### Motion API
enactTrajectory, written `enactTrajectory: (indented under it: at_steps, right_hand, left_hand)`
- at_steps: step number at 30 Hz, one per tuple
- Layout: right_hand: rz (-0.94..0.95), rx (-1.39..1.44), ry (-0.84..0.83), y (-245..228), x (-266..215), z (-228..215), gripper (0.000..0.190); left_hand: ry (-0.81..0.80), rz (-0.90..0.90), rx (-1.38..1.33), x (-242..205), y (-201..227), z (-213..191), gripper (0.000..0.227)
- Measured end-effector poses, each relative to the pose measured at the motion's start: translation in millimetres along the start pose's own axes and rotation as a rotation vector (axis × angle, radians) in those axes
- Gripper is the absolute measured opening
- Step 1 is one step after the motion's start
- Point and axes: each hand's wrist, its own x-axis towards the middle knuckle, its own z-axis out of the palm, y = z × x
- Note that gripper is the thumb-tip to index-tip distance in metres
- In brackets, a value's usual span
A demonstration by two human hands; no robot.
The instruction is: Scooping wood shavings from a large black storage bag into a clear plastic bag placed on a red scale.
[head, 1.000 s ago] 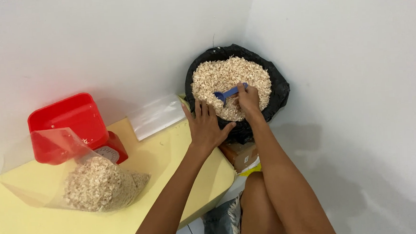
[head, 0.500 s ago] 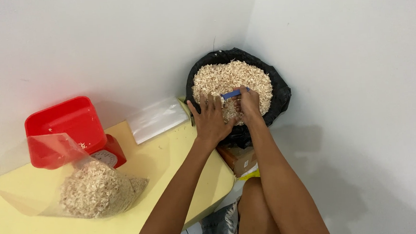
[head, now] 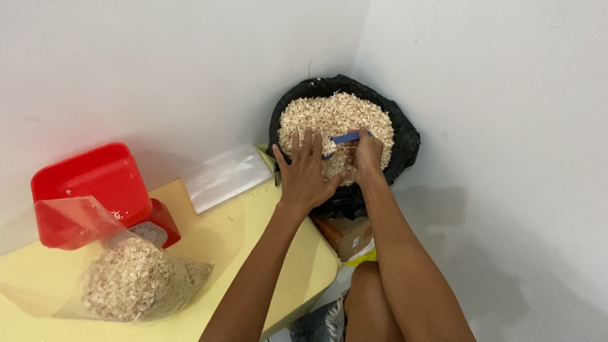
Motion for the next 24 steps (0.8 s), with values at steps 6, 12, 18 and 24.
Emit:
enactTrajectory:
  at_steps: [6,12,18,24]
  right_hand:
    - [0.005,0.086,0.011,-10,-2,1,0.042]
    - [0.021,0.133,0.046,-13,-6,6,0.039]
    - [0.017,0.086,0.060,-10,-5,11,0.040]
    - [-0.033,0.056,0.028,-8,-5,10,0.040]
  left_hand:
    - [-0.007,0.048,-0.076,-4,-3,-4,0.096]
    - [0.005,0.110,0.255,-14,9,-10,0.100]
    - [0.060,0.049,0.236,2,1,-3,0.094]
    - [0.026,0.093,0.271,-3,5,-5,0.089]
